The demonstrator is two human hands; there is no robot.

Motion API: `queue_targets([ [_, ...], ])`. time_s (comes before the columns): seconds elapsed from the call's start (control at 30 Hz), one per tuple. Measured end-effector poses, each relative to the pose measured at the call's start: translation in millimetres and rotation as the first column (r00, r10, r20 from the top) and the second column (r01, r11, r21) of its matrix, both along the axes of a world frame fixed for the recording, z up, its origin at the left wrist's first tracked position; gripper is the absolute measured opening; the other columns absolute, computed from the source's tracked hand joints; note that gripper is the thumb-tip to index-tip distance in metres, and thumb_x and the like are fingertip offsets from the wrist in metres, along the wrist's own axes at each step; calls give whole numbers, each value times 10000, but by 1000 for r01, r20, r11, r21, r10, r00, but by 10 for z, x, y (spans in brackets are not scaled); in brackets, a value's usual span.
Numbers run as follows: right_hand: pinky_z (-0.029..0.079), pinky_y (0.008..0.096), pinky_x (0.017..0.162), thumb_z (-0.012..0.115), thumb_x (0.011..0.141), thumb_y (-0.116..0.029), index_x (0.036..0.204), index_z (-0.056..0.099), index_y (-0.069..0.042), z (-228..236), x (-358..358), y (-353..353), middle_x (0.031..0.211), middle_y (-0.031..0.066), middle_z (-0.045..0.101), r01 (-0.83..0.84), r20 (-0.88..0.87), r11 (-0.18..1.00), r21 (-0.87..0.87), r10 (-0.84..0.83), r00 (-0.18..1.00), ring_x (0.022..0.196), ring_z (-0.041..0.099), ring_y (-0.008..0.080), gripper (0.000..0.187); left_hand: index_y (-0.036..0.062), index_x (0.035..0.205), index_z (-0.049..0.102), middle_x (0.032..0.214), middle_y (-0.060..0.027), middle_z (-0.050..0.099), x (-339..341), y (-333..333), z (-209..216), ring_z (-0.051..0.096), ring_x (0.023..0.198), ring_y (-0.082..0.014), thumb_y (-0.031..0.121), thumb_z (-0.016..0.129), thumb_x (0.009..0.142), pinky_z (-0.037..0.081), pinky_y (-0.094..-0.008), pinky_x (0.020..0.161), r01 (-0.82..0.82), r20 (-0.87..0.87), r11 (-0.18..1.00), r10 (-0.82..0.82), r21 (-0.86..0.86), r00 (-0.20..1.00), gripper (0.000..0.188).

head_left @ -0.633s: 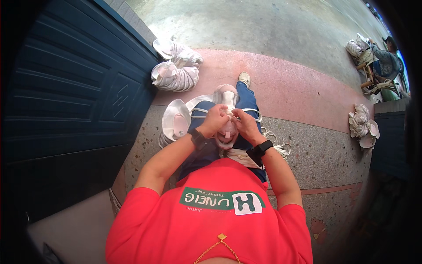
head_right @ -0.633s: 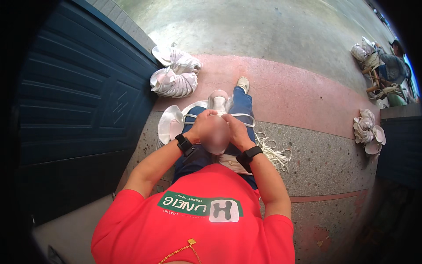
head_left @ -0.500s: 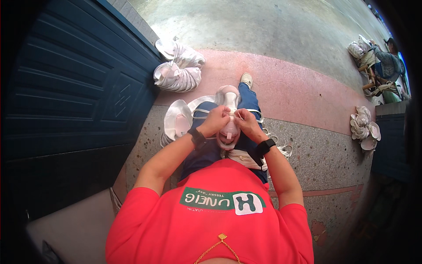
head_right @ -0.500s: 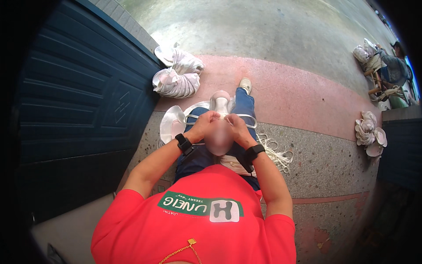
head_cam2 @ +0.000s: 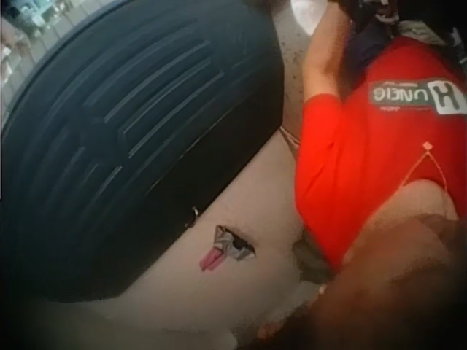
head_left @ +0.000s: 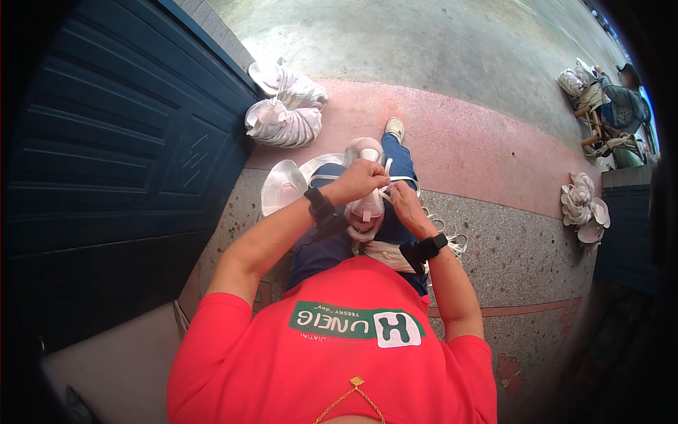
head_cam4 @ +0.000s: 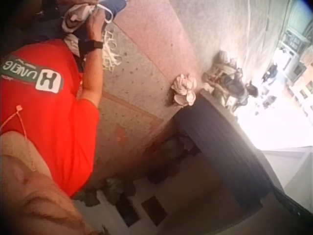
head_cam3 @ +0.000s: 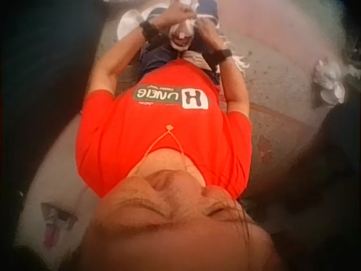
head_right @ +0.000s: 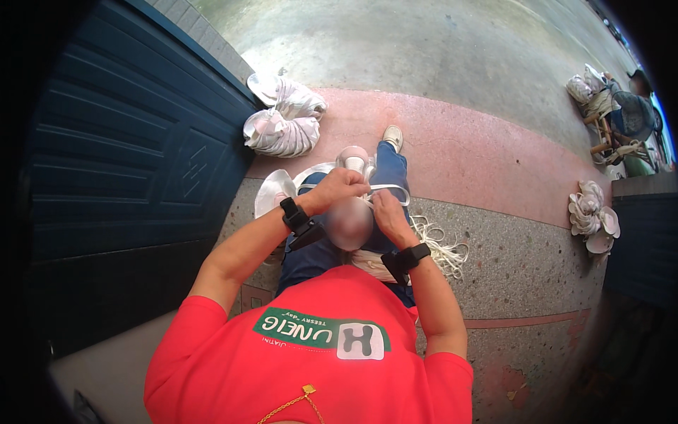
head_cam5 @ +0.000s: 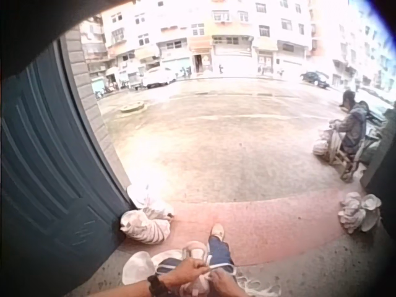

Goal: Manually tensioning and securing elastic bands onto a shoe component.

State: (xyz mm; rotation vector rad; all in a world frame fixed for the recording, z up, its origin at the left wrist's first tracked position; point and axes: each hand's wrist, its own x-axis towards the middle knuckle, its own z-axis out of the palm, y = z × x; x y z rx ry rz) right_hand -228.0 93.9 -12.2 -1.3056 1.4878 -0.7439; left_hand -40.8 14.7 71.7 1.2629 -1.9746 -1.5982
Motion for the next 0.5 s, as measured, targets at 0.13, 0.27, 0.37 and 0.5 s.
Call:
queue_targets([
  [0.13,521,449,844,588,986,-182,1038,724,30,223,144,43,977,274,702,-108,-73,986,-123,100,992,941,688,411,257,-3,881,745,761,8,662,69,-93,-90,553,711,-57,210,708,943,450,-258,633,-135,-41,981,142,141,989,224],
  [0.27,524,386,871,648,950,-155,1025,741,26,153,119,-28,1016,225,722,-128,-119,992,-23,124,985,988,700,336,217,-10,881,745,779,-24,688,61,-156,-200,589,726,-80,195,706,936,475,-273,659,-193,-90,960,215,201,973,216],
  [0.37,532,382,848,658,942,-149,1015,739,33,53,110,-62,968,214,728,-166,-201,983,-77,148,968,937,707,333,212,-17,877,750,780,-48,711,42,-158,-214,628,737,-100,178,708,924,497,-283,682,-191,-84,959,212,209,974,205],
  [0.5,541,384,787,656,939,-140,1000,734,39,57,166,-173,913,203,726,-275,-322,937,-216,198,926,840,705,317,204,-13,996,737,811,-29,697,99,-169,-303,619,756,-103,172,688,941,497,-285,692,-157,-91,970,176,186,980,199],
])
